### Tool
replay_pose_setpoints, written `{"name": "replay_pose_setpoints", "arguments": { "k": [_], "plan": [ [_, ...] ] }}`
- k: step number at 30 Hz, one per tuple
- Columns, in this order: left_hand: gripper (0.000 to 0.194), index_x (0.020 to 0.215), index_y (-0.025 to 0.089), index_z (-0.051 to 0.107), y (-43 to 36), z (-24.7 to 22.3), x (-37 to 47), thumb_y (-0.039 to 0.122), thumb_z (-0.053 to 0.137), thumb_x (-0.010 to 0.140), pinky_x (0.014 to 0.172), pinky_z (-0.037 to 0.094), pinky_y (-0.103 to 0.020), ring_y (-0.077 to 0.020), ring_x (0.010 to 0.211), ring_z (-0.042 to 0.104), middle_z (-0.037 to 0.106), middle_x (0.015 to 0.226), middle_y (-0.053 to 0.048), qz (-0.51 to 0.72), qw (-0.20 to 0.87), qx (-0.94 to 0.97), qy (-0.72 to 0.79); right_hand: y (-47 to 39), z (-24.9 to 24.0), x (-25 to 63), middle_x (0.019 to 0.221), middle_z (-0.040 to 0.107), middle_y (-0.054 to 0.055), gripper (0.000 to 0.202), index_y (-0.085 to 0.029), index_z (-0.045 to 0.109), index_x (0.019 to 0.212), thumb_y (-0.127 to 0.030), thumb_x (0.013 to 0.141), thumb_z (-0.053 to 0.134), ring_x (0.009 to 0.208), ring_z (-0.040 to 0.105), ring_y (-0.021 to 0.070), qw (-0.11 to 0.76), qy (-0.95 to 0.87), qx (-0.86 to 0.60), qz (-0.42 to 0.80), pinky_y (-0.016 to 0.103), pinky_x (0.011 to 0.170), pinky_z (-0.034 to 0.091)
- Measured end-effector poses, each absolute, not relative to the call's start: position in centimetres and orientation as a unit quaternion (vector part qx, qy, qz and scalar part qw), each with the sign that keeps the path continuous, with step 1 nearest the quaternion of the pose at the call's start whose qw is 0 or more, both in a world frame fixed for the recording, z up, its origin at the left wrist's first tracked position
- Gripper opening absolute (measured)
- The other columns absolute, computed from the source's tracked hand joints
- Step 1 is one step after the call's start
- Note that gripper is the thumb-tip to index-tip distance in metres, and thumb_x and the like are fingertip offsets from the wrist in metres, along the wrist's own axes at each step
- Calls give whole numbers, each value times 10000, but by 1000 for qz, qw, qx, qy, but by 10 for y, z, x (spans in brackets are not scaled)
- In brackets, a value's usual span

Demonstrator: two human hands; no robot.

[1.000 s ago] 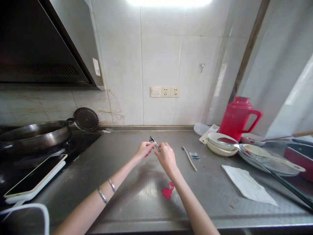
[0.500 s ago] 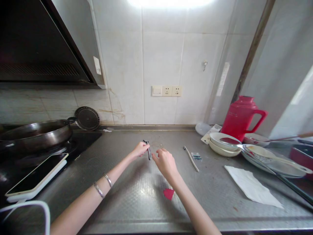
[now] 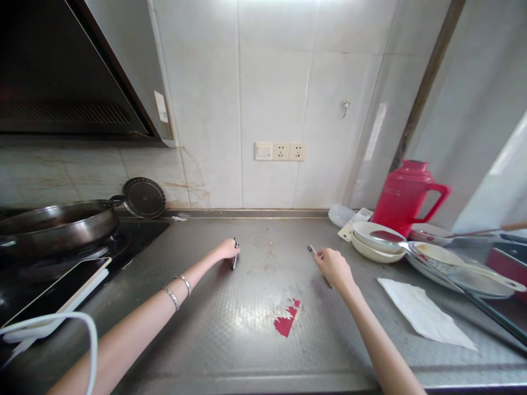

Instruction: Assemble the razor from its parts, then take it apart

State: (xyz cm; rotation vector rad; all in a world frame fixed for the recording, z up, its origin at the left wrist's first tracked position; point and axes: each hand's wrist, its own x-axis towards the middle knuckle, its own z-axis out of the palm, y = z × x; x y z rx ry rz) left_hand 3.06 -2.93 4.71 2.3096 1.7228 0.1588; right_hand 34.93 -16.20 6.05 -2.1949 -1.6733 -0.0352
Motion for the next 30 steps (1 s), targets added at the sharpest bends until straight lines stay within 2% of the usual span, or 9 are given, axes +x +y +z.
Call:
{"name": "replay_pose_setpoints", "arguments": {
  "k": [7, 12, 18, 25, 28, 30],
  "plan": [
    [292, 876, 110, 662, -38, 42, 34, 273, 465, 735, 616, 440, -241, -230, 829, 636, 671, 920, -168, 55, 104, 784, 610, -156, 49, 371, 754, 668, 121, 247, -169, 675, 766, -283, 745, 456, 736, 630, 219, 118, -601, -790, -5, 238, 568, 376],
    [413, 924, 128, 653, -48, 40, 31, 421, 395, 789, 690, 450, -311, -281, 917, 613, 653, 982, -179, 71, 82, 765, 634, -149, 45, 379, 801, 666, 121, 242, -140, 657, 802, -292, 722, 487, 730, 628, 207, 85, -640, -762, 44, 229, 563, 385],
    [458, 863, 151, 666, -55, 37, 22, 478, 352, 804, 671, 446, -292, -259, 893, 623, 669, 941, -157, 88, 84, 752, 647, -144, 48, 377, 896, 653, 172, 295, -125, 652, 854, -307, 777, 433, 813, 630, 256, 22, -615, -788, 5, 277, 609, 419],
    [464, 812, 167, 683, -63, 29, 21, 517, 378, 784, 647, 432, -280, -238, 831, 633, 685, 868, -127, 102, 72, 759, 639, -133, 48, 369, 985, 637, 194, 315, -111, 647, 957, -257, 776, 436, 885, 621, 279, -55, -623, -779, 32, 304, 643, 441],
    [568, 833, 153, 686, -63, 27, 21, 556, 287, 811, 659, 432, -283, -240, 842, 632, 682, 876, -144, 117, 67, 755, 642, -130, 48, 365, 1002, 635, 198, 332, -105, 649, 972, -258, 776, 429, 901, 619, 267, -68, -630, -773, 33, 291, 657, 439],
    [587, 850, 146, 686, -61, 26, 20, 511, 227, 845, 674, 433, -283, -238, 863, 629, 680, 894, -151, 127, 62, 749, 647, -130, 49, 359, 971, 645, 201, 344, -96, 656, 956, -273, 780, 419, 878, 627, 260, -60, -635, -769, 37, 280, 647, 437]
  ]
}}
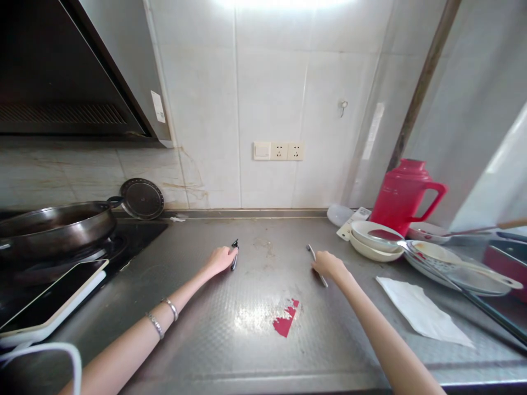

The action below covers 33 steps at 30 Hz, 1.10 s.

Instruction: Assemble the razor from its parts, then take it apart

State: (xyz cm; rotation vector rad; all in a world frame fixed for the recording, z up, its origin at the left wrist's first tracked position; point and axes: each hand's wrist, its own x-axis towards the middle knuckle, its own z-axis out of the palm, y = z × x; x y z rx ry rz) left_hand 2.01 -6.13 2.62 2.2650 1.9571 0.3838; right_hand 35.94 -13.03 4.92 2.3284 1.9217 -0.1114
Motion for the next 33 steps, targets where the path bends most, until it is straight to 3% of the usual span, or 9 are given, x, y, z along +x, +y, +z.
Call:
{"name": "replay_pose_setpoints", "arguments": {
  "k": [4, 7, 19, 33],
  "plan": [
    [523, 895, 134, 679, -60, 26, 17, 336, 196, 881, 708, 430, -280, -232, 913, 619, 669, 947, -159, 129, 56, 743, 654, -132, 51, 334, 873, 664, 202, 374, -79, 676, 860, -305, 799, 385, 801, 643, 246, -1, 663, 748, -25, 256, 600, 422],
    [479, 904, 133, 675, -61, 27, 15, 289, 222, 878, 717, 428, -274, -231, 925, 615, 661, 975, -158, 127, 56, 742, 655, -131, 51, 300, 832, 671, 193, 366, -87, 683, 807, -307, 796, 391, 769, 645, 234, -40, 679, 732, -37, 241, 581, 412],
    [447, 863, 149, 679, -61, 25, 11, 253, 244, 873, 710, 415, -262, -215, 897, 619, 667, 968, -135, 144, 63, 742, 651, -110, 51, 182, 979, 649, 200, 369, -97, 657, 970, -285, 779, 403, 898, 621, 269, -78, 722, 685, -62, 298, 693, 462],
    [440, 836, 141, 679, -60, 23, 11, 276, 262, 874, 686, 391, -250, -219, 888, 615, 669, 949, -143, 165, 88, 733, 654, -95, 46, 173, 964, 651, 182, 368, -107, 647, 955, -338, 799, 407, 875, 621, 266, -89, 714, 692, -54, 307, 687, 461]
  ]
}}
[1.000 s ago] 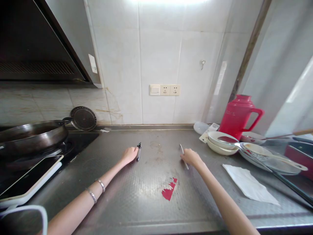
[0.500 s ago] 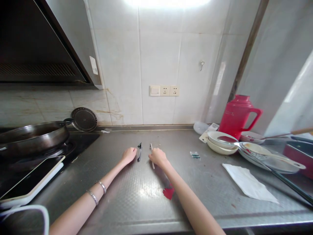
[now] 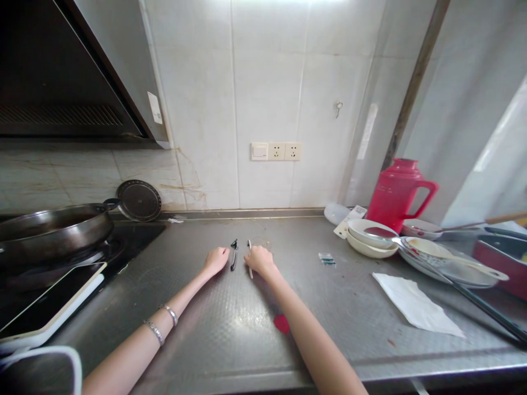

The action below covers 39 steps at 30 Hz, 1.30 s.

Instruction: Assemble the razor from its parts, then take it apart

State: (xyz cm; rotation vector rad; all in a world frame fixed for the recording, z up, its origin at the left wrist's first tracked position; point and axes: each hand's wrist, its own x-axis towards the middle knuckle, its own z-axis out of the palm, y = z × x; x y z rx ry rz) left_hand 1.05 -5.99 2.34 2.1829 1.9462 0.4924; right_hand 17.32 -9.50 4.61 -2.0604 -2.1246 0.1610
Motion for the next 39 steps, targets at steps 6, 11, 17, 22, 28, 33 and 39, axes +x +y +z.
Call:
{"name": "replay_pose_setpoints", "arguments": {
  "k": [6, 11, 17, 22, 28, 33, 39],
  "plan": [
    [437, 764, 139, 661, -56, 20, 7, 302, 267, 862, 639, 371, -244, -210, 828, 614, 678, 886, -137, 195, 117, 730, 644, -106, 56, 234, 824, 666, 90, 269, -158, 654, 827, -318, 782, 442, 779, 607, 183, 159, -728, -664, 66, 245, 670, 420],
    [436, 600, 151, 581, -53, 17, 2, 307, 256, 846, 558, 342, -232, -170, 649, 588, 646, 659, -82, 237, 163, 724, 627, -120, 53, 336, 984, 620, 79, 278, -147, 639, 906, -206, 651, 545, 914, 555, 185, 265, -745, -606, 82, 275, 832, 394],
    [397, 555, 166, 471, -49, 16, -6, 326, 229, 827, 423, 302, -199, -92, 385, 421, 454, 441, 18, 274, 257, 706, 600, -144, 43, 443, 1206, 527, 110, 546, -132, 555, 1125, -107, 582, 500, 1114, 466, 220, 259, -699, -642, 180, 280, 876, 382],
    [345, 604, 179, 424, -51, 26, -8, 399, 250, 805, 332, 241, -169, -60, 323, 326, 345, 424, 65, 378, 376, 661, 528, -151, 43, 468, 1149, 567, 147, 692, -114, 424, 1278, -128, 592, 520, 891, 585, 216, 197, -670, -669, 255, 273, 706, 450],
    [312, 587, 173, 427, -60, 48, -3, 403, 339, 779, 315, 231, -165, -53, 342, 340, 368, 439, 58, 435, 423, 644, 465, -145, 47, 462, 1253, 499, 147, 770, -165, 357, 1332, -140, 586, 547, 796, 596, 167, 202, -677, -649, 282, 234, 655, 455],
    [303, 585, 175, 431, -66, 58, 2, 385, 339, 783, 331, 243, -176, -62, 362, 359, 382, 443, 49, 435, 424, 647, 460, -142, 44, 462, 1231, 523, 141, 714, -155, 386, 1314, -172, 620, 549, 754, 606, 160, 188, -686, -645, 280, 231, 621, 461],
    [334, 591, 165, 467, -66, 59, 4, 392, 329, 794, 376, 298, -187, -91, 475, 442, 465, 538, 10, 438, 358, 678, 469, -141, 40, 465, 1117, 610, 97, 662, -154, 450, 1265, -251, 629, 606, 960, 576, 216, 214, -704, -649, 194, 281, 813, 432]
  ]
}}
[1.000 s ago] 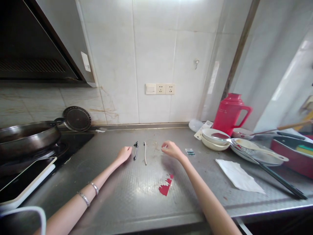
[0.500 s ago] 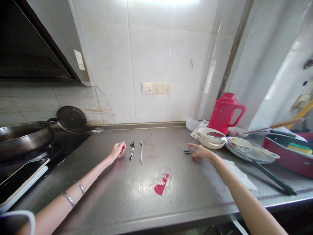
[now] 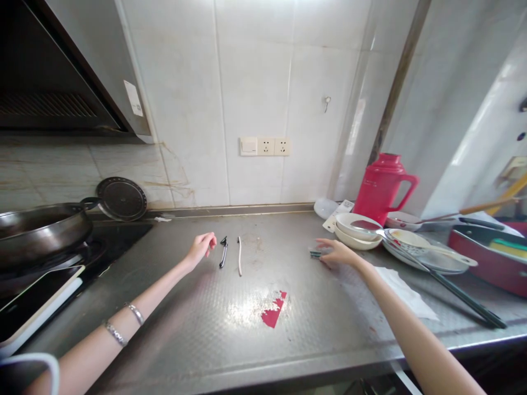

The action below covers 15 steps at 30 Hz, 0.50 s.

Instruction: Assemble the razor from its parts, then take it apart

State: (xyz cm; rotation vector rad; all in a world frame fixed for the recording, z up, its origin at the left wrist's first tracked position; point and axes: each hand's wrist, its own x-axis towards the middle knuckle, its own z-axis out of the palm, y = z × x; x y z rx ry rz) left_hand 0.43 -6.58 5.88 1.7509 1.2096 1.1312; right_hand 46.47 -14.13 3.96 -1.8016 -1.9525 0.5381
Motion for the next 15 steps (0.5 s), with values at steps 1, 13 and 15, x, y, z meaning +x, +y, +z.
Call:
{"name": "replay_pose_setpoints", "arguments": {
  "k": [1, 13, 15],
  "plan": [
    [336, 604, 162, 487, -66, 59, 5, 396, 340, 795, 413, 335, -194, -102, 522, 471, 499, 571, -1, 433, 328, 698, 467, -141, 40, 463, 1102, 618, 94, 665, -155, 448, 1266, -270, 631, 613, 985, 565, 225, 221, -711, -643, 180, 302, 851, 414],
    [522, 1093, 177, 528, -114, 73, 60, 470, 621, 672, 859, 380, -360, -226, 957, 432, 569, 1010, -64, 310, 72, 887, 334, -151, 96, 342, 1096, 602, 51, 669, -231, 391, 1294, -296, 666, 613, 1019, 495, 220, 237, -824, -506, 97, 360, 860, 386],
    [609, 1146, 176, 496, -122, 76, 68, 514, 622, 655, 867, 375, -367, -238, 988, 410, 558, 1039, -68, 301, 64, 895, 322, -157, 102, 321, 1084, 605, 43, 670, -239, 394, 1294, -274, 666, 622, 1017, 485, 210, 239, -841, -475, 97, 354, 878, 374]
  ]
}}
